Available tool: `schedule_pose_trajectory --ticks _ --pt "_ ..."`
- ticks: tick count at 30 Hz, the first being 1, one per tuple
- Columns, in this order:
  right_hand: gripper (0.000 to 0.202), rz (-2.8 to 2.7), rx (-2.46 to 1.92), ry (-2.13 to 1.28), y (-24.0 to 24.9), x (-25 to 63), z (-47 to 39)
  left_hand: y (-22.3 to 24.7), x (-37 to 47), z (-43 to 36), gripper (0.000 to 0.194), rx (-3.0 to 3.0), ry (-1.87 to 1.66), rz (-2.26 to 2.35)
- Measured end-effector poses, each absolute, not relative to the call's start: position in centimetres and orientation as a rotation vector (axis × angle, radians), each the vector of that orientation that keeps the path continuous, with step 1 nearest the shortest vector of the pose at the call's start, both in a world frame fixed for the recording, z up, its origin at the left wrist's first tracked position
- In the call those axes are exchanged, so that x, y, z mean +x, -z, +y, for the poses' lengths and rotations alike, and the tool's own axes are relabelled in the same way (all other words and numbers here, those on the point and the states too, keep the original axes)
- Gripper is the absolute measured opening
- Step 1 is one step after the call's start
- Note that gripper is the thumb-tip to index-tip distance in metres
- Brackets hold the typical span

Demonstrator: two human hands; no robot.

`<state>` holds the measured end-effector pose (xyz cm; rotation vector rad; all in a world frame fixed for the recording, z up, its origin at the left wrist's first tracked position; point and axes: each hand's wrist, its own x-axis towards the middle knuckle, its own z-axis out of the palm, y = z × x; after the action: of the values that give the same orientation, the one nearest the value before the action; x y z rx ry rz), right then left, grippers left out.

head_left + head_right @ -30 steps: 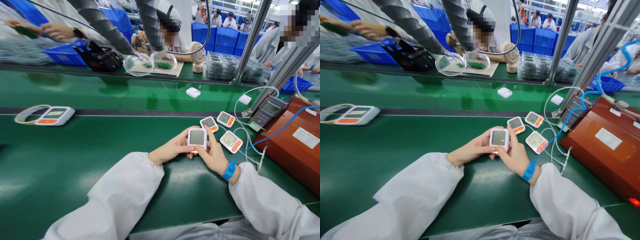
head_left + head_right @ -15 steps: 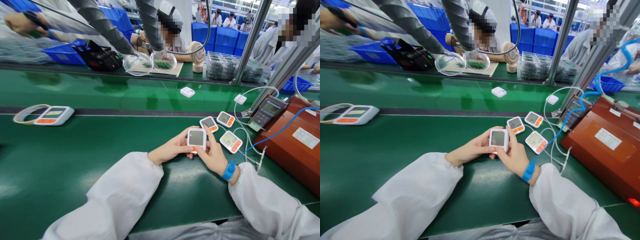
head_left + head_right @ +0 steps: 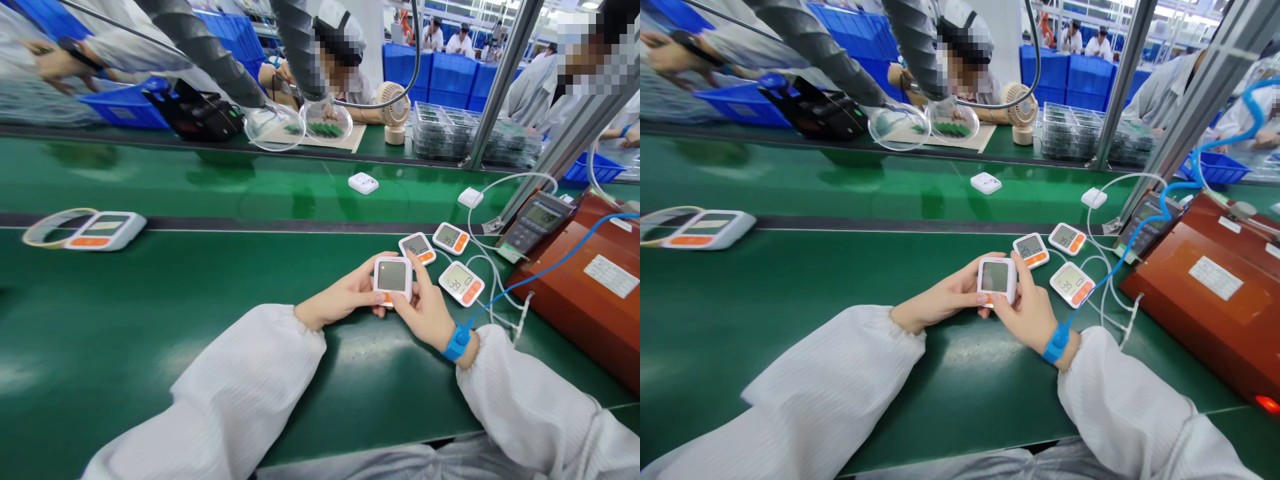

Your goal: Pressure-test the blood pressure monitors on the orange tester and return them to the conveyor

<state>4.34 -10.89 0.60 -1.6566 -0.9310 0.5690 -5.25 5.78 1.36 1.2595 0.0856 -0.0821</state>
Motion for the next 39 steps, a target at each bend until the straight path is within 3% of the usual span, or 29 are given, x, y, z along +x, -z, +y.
schedule_pose_trajectory --ticks 39 --pt "0.075 -0.929 -1.679 -0.568 -0.56 4.39 -10.8 -1.27 -5.32 5.9 0.08 1.298 0.12 0.075"
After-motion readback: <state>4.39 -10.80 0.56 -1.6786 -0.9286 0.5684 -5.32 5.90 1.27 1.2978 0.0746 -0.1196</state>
